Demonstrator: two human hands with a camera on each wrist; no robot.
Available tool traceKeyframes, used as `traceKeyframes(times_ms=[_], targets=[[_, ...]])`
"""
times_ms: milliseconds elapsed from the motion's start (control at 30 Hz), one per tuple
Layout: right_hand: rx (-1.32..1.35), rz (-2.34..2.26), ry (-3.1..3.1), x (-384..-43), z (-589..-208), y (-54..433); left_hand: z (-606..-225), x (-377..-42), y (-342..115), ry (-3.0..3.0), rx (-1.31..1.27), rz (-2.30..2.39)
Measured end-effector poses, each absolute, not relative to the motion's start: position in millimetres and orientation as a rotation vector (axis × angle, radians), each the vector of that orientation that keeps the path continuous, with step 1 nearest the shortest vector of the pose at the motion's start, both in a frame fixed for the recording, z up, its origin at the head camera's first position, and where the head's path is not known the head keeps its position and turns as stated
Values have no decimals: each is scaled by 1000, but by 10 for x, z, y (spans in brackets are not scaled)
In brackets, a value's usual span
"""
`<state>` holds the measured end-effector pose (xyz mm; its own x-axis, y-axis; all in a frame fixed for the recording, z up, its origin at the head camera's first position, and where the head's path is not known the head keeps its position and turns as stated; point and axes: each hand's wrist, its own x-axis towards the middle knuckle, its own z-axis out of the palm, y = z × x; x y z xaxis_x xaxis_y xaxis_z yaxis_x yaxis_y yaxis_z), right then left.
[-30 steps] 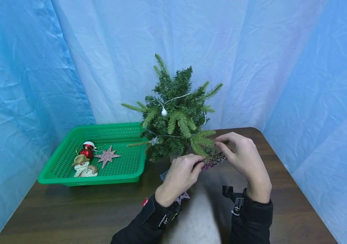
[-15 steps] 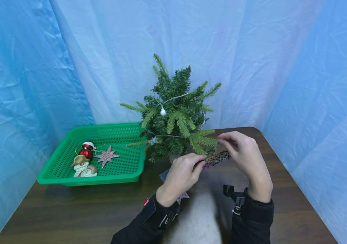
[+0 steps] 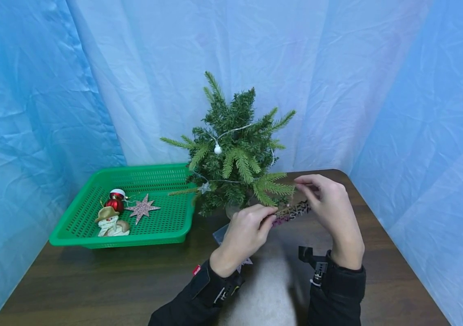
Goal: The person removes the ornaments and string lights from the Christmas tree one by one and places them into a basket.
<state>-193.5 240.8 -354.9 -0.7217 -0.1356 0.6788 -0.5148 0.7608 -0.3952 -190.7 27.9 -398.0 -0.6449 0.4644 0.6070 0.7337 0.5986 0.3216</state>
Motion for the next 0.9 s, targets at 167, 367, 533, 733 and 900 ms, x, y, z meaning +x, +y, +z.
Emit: traceKeyframes(times_ms=[167, 367, 533, 733, 900], targets=[[488, 778, -2298, -1932, -3547, 2414, -3986, -1907, 285, -2361, -953, -762], [461, 765, -2329, -1927, -3545, 2432, -3995, -1900, 297, -2347, -965, -765], [446, 771, -2342, -1917, -3543, 2448, -4011, -1892, 319, -2327, -973, -772], [454, 785, -2362, -1916, -3553, 2466, -4049, -1883, 351, -2313, -992, -749], [475, 820, -2350, -1924, -3567, 2468, -4065, -1874, 359, -2318, -981, -718]])
